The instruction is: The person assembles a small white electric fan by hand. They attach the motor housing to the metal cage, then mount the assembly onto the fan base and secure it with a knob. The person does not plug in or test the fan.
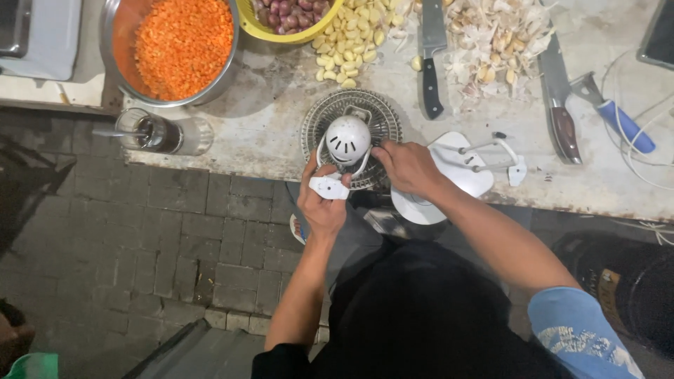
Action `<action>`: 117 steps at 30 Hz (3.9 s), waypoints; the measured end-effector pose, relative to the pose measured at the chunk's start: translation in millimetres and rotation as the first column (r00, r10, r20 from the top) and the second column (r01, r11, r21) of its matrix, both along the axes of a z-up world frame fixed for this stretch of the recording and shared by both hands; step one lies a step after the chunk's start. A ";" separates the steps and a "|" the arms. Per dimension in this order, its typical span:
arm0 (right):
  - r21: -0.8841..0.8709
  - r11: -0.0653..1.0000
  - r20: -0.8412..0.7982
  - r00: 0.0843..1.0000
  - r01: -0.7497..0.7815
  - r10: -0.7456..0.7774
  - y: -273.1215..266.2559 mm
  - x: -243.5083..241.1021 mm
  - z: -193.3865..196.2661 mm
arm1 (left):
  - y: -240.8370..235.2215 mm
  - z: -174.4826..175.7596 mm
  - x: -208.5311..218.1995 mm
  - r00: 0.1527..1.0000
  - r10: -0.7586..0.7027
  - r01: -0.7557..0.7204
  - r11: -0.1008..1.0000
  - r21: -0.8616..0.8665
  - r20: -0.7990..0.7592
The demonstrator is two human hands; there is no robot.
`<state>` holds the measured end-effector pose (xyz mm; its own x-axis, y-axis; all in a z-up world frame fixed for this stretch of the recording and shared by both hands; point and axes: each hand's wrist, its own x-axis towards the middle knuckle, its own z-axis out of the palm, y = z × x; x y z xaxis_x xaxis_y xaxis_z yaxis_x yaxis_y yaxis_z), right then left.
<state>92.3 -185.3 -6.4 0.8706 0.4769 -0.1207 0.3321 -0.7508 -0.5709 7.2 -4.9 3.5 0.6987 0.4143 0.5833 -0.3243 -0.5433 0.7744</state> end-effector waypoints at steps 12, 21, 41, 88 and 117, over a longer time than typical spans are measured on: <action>0.339 0.854 -0.475 0.855 0.395 -0.206 11.2 1.7 -1.5 | 0.7 3.1 -2.0 1.000 -0.011 0.011 0.999 -0.030 0.001; 0.174 0.852 -0.703 0.668 0.494 -0.244 16.1 4.4 27.2 | 5.5 3.6 -0.9 0.999 -0.020 0.020 1.000 -0.015 0.027; 0.082 0.993 0.249 0.963 0.085 -0.103 -1.7 -14.4 -35.0 | 5.1 -0.5 -7.2 0.999 -0.050 0.048 0.997 -0.060 -0.018; 0.198 0.925 -0.560 0.812 0.324 -0.164 5.7 0.2 29.1 | -10.3 -37.6 -21.3 0.984 -0.107 0.135 0.971 -0.197 0.143; 0.378 0.926 0.165 0.982 0.021 -0.089 2.8 -0.8 -6.5 | 45.8 -11.5 -18.2 0.981 -0.137 0.072 0.919 -0.388 -0.140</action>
